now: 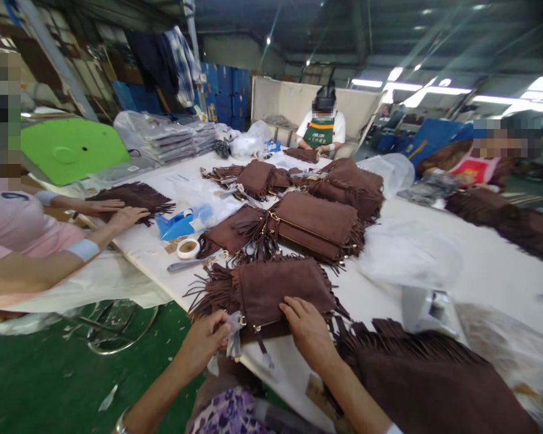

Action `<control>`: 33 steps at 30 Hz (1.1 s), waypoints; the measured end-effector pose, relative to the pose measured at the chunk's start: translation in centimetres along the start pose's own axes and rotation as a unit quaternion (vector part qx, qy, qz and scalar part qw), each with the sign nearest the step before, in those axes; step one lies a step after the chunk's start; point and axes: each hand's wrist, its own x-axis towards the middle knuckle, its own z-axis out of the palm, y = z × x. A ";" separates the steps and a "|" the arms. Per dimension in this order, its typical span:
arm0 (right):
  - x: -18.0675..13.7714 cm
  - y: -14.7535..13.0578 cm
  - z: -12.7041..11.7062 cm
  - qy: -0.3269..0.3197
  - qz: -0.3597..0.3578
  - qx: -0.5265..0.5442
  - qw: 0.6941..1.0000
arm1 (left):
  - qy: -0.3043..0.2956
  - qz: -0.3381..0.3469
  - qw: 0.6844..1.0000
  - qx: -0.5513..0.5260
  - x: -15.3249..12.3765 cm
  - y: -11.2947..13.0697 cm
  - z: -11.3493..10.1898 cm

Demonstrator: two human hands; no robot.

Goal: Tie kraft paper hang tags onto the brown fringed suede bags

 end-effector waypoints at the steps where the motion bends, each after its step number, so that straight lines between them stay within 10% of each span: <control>1: -0.5 -0.6 -0.3 0.013 0.011 0.008 1.000 | 0.011 0.019 0.998 0.061 0.0 0.1 -0.3; 8: -5.2 -5.7 -0.7 -0.075 0.138 0.219 0.963 | 0.231 0.147 0.935 0.225 -3.3 0.0 0.6; 13: -5.4 -7.0 0.2 -0.139 0.227 0.294 0.918 | 0.092 -0.038 0.995 0.031 -4.4 0.2 4.3; 17: -5.5 -7.5 0.3 -0.159 0.278 0.361 0.876 | 0.021 -0.135 0.981 -0.138 -2.6 -0.1 7.0; 24: -6.4 -8.0 0.5 -0.122 0.320 0.659 0.670 | 0.034 -0.168 0.933 -0.315 -1.3 0.4 8.5; 33: -5.2 -8.4 1.7 -0.105 0.354 0.619 0.694 | 0.019 -0.157 0.949 -0.274 -1.2 -0.5 8.5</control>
